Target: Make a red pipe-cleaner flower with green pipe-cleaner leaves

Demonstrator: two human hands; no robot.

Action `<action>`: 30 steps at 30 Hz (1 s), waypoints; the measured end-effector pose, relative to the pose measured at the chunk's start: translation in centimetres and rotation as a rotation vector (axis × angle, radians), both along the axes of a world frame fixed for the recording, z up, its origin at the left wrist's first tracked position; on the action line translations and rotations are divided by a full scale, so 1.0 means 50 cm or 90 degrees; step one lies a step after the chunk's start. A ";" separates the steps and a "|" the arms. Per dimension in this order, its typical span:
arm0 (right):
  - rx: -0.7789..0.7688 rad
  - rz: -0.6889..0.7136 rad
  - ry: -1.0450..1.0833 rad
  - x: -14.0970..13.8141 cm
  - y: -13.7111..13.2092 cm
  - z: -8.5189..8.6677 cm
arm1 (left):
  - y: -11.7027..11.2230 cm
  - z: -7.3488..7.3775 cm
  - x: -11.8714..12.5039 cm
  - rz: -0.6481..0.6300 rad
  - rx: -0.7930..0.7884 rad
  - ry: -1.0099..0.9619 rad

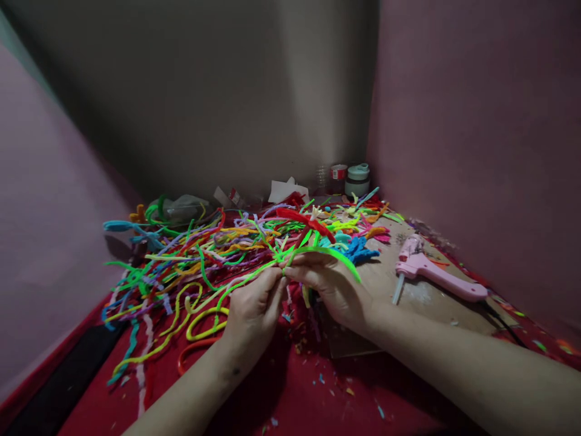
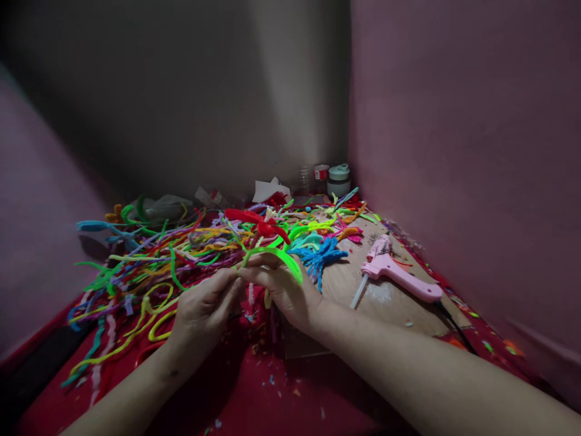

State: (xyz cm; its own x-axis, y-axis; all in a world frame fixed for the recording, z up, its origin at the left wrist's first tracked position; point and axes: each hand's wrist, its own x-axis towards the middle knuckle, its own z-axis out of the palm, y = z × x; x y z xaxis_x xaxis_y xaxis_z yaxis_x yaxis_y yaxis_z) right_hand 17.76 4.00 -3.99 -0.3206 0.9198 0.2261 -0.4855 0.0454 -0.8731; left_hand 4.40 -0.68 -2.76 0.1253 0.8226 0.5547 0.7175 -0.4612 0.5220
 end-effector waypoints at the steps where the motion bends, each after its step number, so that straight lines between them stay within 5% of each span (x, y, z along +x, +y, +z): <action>1: 0.003 -0.008 0.000 0.000 0.001 -0.002 | 0.001 0.001 0.000 0.002 -0.019 -0.011; 11: 0.060 0.028 -0.077 0.007 0.006 -0.002 | -0.001 0.025 0.005 -0.052 -0.306 -0.319; 25: 0.054 0.159 -0.001 0.013 0.011 0.010 | 0.011 0.022 -0.012 -0.149 -0.458 -0.468; 30: -0.035 0.161 0.033 0.010 0.010 0.010 | 0.010 0.024 -0.013 -0.196 -0.490 -0.516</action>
